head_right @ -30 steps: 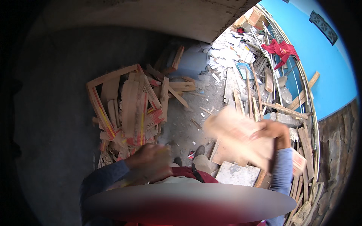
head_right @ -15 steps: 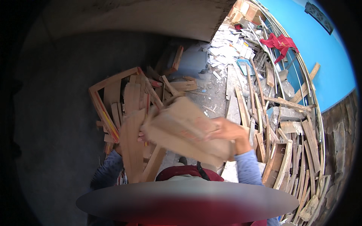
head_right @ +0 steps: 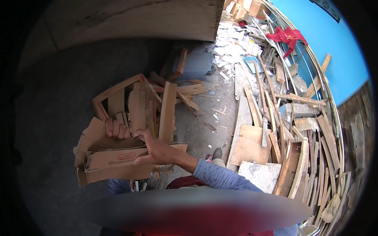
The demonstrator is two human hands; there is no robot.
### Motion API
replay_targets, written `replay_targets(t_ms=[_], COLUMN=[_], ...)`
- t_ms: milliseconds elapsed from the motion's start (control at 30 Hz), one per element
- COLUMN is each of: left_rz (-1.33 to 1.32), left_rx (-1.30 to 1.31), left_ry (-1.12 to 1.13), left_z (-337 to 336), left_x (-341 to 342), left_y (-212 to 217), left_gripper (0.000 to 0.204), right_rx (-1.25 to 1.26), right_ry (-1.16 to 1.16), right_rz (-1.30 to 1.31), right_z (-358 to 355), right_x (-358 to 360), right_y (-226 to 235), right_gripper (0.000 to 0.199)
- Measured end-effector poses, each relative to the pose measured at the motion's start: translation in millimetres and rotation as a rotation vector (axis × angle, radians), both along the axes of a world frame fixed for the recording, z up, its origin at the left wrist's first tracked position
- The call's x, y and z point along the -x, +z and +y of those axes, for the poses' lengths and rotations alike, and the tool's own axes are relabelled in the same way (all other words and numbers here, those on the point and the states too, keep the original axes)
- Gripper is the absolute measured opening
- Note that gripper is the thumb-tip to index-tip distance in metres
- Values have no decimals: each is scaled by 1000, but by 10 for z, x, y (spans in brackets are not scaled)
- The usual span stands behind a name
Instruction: The person gathers and stacks metal rods and then collects and stacks cardboard pieces in a cluttered indoor area. The person handles the items by hand, moving them from scattered positions into organized piles.
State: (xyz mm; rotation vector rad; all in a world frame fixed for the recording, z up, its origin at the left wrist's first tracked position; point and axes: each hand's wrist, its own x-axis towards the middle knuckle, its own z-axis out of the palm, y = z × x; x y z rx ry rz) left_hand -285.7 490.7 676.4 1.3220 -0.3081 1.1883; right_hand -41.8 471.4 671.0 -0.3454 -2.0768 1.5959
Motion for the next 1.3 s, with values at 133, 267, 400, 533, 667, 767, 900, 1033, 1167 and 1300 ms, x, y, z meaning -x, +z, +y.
replay_targets(t_ms=[133,267,400,533,667,767,900,1033,1167,1300], left_rz=[-63,-190,190,398,371,304,248,50,-121,-103], left_rx=[581,1098,755,756,869,900,907,717,926,953], left_ry=[549,1074,1253,1441,1311,1262,1333,1096,1166,1262], left_z=[-493,-986,-918,-761,-753,-791,-918,-1068,-1084,-981], left_x=[-25,-132,-579,-964,-863,-686,-330,299,553,496], left_y=[-416,-714,-804,-694,-519,-569,-847,-1019,-1040,-923], left_gripper=[49,65,75,67,52,44,38,32,36,41], right_rx=[-24,75,37,-145,-42,-136,42,-372,-570,-865], right_ry=[-53,-248,-342,-544,-591,-543,-266,-220,62,85], right_rz=[-73,-60,-39,-15,-49,-62,-45,-309,-984,-994], right_z=[90,372,379,215,148,126,218,658,839,708], right_x=[-112,-287,-297,-183,-169,-245,-436,-686,-895,-942], right_y=[-140,-282,-427,-496,-452,-416,-449,-604,-857,-1063], right_gripper=[86,83,83,83,84,87,83,82,74,45])
